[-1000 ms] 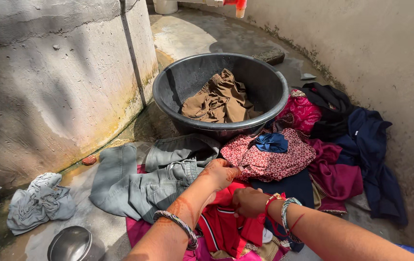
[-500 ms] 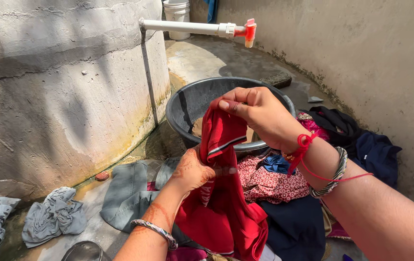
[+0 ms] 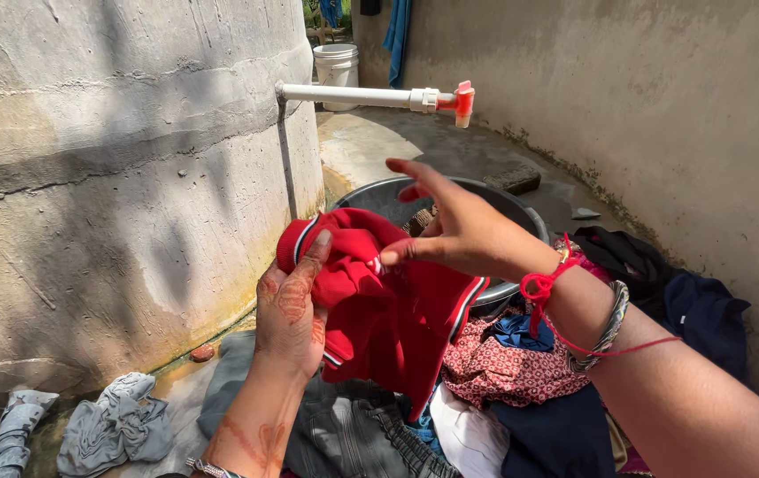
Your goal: The person sorts various items of clothing by picking them up from the floor, shaking them out, and placing them into a black plastic basin.
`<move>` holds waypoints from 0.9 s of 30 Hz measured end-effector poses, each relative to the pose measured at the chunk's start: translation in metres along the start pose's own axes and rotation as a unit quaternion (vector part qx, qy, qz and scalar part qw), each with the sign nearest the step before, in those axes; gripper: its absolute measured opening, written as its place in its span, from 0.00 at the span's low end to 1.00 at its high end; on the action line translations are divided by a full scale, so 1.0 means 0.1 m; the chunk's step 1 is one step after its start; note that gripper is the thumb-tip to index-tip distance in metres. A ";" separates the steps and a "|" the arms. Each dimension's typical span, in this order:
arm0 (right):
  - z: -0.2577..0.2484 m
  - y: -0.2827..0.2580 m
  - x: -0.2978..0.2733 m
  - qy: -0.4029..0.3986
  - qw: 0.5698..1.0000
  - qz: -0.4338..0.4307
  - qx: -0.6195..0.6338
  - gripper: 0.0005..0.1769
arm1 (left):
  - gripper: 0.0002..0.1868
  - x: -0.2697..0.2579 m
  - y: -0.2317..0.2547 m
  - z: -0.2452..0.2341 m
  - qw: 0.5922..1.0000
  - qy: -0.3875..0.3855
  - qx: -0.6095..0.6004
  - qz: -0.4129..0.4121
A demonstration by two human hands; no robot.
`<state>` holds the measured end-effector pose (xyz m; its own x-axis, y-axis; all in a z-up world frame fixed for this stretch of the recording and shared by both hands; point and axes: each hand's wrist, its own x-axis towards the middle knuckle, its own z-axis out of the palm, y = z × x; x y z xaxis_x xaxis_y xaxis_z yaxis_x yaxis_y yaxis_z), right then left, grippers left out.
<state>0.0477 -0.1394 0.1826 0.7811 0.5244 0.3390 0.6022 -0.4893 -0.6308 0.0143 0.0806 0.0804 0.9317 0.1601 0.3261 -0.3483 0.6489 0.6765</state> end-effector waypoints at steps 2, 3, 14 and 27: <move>0.25 0.02 -0.04 -0.140 0.989 0.008 0.049 0.64 | 0.12 -0.08 0.04 0.17 0.999 -0.015 -0.033 -0.008; 0.33 0.01 -0.05 -0.140 0.989 0.008 0.050 0.64 | 0.12 -0.12 0.05 0.24 0.999 -0.038 -0.023 -0.002; 0.36 0.19 0.29 0.240 0.963 0.077 0.097 0.22 | 0.29 -0.08 0.09 0.28 0.987 -0.073 0.132 0.063; 0.06 1.16 0.05 -0.087 0.848 0.230 -0.469 0.19 | 0.32 0.03 -0.93 -0.26 0.953 -0.012 0.274 -0.130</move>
<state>0.1204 -0.1889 0.1071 0.9819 0.1833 0.0488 0.1709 -0.9664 0.1920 0.0525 0.0404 0.0018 0.9935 0.0260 0.1110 -0.1138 0.1766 0.9777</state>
